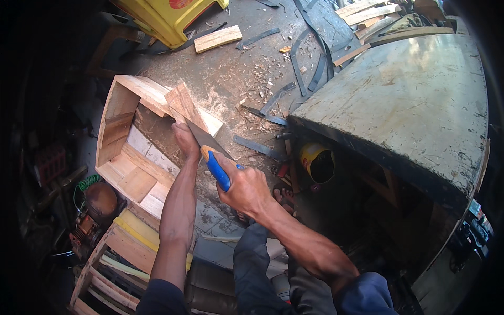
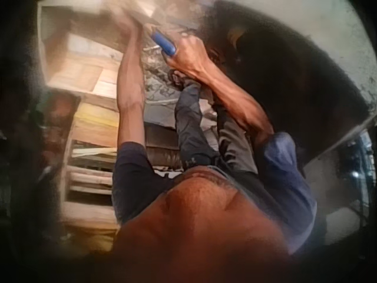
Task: The person saws a wooden plank to fit a wooden box, then uses a hammer to nail the plank into place. The person flips the box over to secure the nails from the other side.
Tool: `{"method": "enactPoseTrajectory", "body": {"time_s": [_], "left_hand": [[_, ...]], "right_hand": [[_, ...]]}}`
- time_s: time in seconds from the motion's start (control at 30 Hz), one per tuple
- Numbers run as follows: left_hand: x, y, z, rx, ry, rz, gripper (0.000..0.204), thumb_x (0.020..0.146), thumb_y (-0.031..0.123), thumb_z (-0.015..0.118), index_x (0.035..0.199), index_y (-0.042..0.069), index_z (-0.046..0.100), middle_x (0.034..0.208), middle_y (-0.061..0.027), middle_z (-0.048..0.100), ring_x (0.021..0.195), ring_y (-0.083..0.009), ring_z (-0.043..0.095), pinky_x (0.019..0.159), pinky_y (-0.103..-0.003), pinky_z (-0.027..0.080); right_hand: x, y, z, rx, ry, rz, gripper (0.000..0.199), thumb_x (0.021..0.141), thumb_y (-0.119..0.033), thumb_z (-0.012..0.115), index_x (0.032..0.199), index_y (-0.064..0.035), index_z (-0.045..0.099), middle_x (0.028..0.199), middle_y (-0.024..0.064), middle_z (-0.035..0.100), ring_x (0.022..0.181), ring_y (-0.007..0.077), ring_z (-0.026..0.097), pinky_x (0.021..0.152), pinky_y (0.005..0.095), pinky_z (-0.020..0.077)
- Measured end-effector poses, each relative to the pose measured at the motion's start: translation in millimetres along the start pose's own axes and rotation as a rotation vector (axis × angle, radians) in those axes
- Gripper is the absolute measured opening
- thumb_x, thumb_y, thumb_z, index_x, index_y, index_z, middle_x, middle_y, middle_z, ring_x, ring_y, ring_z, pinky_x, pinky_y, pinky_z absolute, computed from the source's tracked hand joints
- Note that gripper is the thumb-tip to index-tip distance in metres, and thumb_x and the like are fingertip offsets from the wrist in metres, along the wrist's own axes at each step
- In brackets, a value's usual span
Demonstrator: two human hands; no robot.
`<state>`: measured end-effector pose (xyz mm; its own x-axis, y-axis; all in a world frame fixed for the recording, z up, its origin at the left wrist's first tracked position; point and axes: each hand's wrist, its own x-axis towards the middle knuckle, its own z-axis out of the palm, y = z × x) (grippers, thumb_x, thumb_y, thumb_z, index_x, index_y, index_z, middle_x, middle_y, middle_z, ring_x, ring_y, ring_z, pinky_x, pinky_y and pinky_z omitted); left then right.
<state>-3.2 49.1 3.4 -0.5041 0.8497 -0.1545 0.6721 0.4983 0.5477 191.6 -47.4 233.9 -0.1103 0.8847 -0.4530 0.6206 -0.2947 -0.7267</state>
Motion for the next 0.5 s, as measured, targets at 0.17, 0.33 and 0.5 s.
{"method": "enactPoseTrajectory", "body": {"time_s": [0.17, 0.33, 0.5], "left_hand": [[1, 15, -6, -0.009, 0.070, -0.020, 0.035, 0.110, 0.030, 0.037, 0.102, -0.001, 0.051, 0.090, -0.0343, 0.065, 0.090, -0.0565, 0.063, 0.074, -0.064, 0.046], [4, 10, -2, -0.022, 0.087, 0.018, 0.036, 0.110, 0.027, 0.037, 0.099, -0.004, 0.051, 0.089, -0.0335, 0.062, 0.087, -0.0549, 0.062, 0.075, -0.060, 0.045], [9, -4, 4, -0.065, 0.061, 0.005, 0.036, 0.110, 0.026, 0.036, 0.101, -0.005, 0.051, 0.093, -0.0337, 0.062, 0.091, -0.0549, 0.062, 0.078, -0.061, 0.045]], "right_hand": [[-149, -25, -89, 0.036, 0.011, -0.045, 0.070, 0.073, -0.006, 0.077, 0.141, -0.0049, 0.059, 0.100, 0.0196, 0.076, 0.083, 0.0324, 0.077, 0.073, 0.0420, 0.0641], [-63, 9, -26, 0.066, 0.063, -0.055, 0.071, 0.075, -0.009, 0.077, 0.143, -0.0080, 0.058, 0.093, 0.0200, 0.076, 0.076, 0.0367, 0.075, 0.068, 0.0452, 0.0627], [-32, 10, -16, 0.039, -0.015, -0.042, 0.073, 0.075, -0.012, 0.077, 0.145, -0.0103, 0.056, 0.095, 0.0219, 0.075, 0.076, 0.0381, 0.074, 0.066, 0.0470, 0.0613]]}}
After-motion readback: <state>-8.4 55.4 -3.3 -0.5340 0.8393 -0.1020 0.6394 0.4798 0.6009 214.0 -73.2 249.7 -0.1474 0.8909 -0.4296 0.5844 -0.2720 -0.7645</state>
